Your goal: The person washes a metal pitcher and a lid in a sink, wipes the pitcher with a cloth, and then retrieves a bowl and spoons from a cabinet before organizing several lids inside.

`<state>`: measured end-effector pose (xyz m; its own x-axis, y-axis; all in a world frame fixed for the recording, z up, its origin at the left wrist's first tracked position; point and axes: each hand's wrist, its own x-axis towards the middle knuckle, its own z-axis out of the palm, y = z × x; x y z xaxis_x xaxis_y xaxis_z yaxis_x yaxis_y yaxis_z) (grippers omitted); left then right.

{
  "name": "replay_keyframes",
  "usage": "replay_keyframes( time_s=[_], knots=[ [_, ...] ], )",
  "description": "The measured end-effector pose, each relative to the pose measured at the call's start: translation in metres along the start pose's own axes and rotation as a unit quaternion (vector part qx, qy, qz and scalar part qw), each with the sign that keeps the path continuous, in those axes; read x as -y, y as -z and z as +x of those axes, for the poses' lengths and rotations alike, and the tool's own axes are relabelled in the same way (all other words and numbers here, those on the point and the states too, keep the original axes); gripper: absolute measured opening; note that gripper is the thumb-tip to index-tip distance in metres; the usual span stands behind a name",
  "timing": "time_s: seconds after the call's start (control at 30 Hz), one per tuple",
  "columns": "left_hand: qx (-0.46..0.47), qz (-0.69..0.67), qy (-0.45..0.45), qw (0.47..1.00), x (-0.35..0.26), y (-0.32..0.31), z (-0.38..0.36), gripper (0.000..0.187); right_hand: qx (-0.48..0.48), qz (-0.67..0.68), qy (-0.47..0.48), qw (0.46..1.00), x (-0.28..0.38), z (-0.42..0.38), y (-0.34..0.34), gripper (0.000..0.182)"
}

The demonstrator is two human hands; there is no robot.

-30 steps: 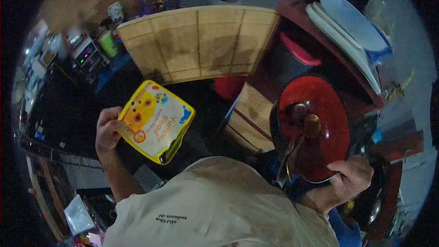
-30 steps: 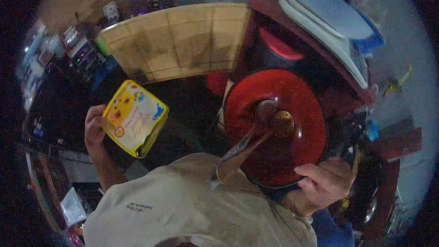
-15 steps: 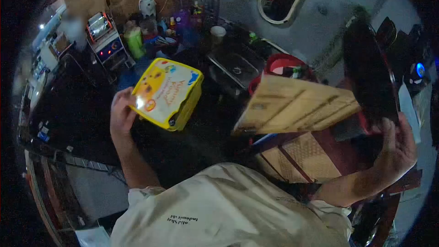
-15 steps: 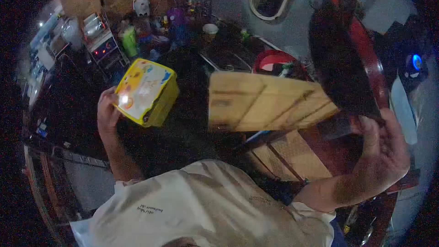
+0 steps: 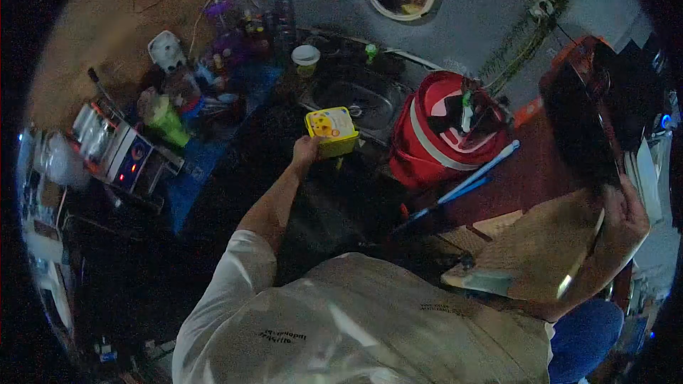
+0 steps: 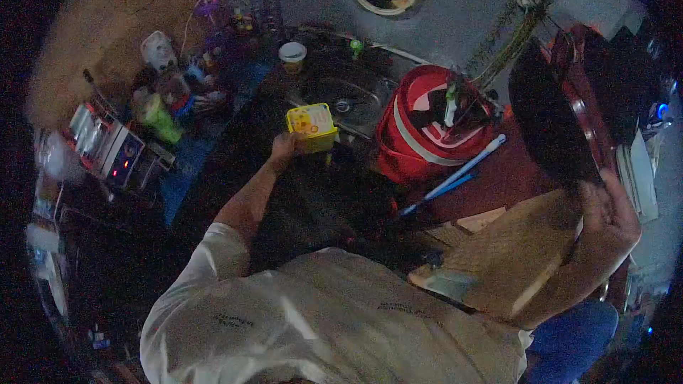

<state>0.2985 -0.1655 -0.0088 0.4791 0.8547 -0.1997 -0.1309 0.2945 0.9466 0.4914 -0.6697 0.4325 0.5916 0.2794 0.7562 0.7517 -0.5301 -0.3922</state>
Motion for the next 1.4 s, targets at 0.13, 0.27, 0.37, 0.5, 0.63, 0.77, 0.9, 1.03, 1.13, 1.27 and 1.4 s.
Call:
replay_keyframes(
  time_s=[0.13, 0.27, 0.37, 0.5, 0.63, 0.77, 0.9, 1.03, 1.13, 1.27, 1.4],
  knots=[
    [0.029, 0.087, 0.031, 0.995, 0.071, -0.004, 0.076, 0.034, 0.096, 0.095, 0.003, 0.991, 0.017, -0.018, 0.003, 0.028],
    [0.067, -0.07, 0.161, 0.982, 0.091, -0.008, 0.125, 0.033, 0.073, 0.025, -0.012, 0.997, 0.013, -0.03, 0.011, 0.027],
    [0.086, -0.085, 0.201, 0.972, 0.075, -0.014, 0.159, 0.032, 0.047, -0.038, -0.032, 0.998, 0.028, -0.037, 0.018, 0.026],
    [0.159, -0.026, 0.199, 0.967, 0.063, -0.013, 0.214, 0.032, -0.004, -0.136, -0.069, 0.988, 0.065, -0.046, 0.044, 0.025],
    [0.263, -0.131, 0.177, 0.939, 0.092, 0.004, 0.282, 0.039, -0.074, -0.251, -0.109, 0.959, 0.126, -0.062, 0.071, 0.024],
    [0.261, -0.048, 0.208, 0.941, 0.142, 0.019, 0.369, 0.042, -0.159, -0.362, -0.137, 0.908, 0.231, -0.085, 0.058, 0.023],
    [0.203, 0.146, 0.21, 0.945, 0.123, 0.021, 0.378, 0.039, -0.157, -0.394, -0.146, 0.894, 0.312, -0.096, 0.012, 0.022],
    [0.316, 0.183, 0.127, 0.922, 0.043, -0.027, 0.318, 0.038, -0.041, -0.275, -0.162, 0.947, 0.337, -0.109, -0.09, 0.021],
    [0.606, -0.024, 0.19, 0.772, -0.045, -0.055, 0.236, 0.052, 0.107, -0.141, -0.192, 0.965, 0.32, -0.113, -0.194, 0.021],
    [0.638, -0.09, 0.445, 0.622, -0.148, -0.075, 0.164, 0.057, 0.249, -0.107, -0.161, 0.949, 0.261, -0.154, -0.331, 0.023],
    [0.622, 0.076, 0.288, 0.725, -0.115, -0.067, 0.198, 0.044, 0.215, 0.016, -0.099, 0.971, 0.196, -0.198, -0.451, 0.02]
  ],
)
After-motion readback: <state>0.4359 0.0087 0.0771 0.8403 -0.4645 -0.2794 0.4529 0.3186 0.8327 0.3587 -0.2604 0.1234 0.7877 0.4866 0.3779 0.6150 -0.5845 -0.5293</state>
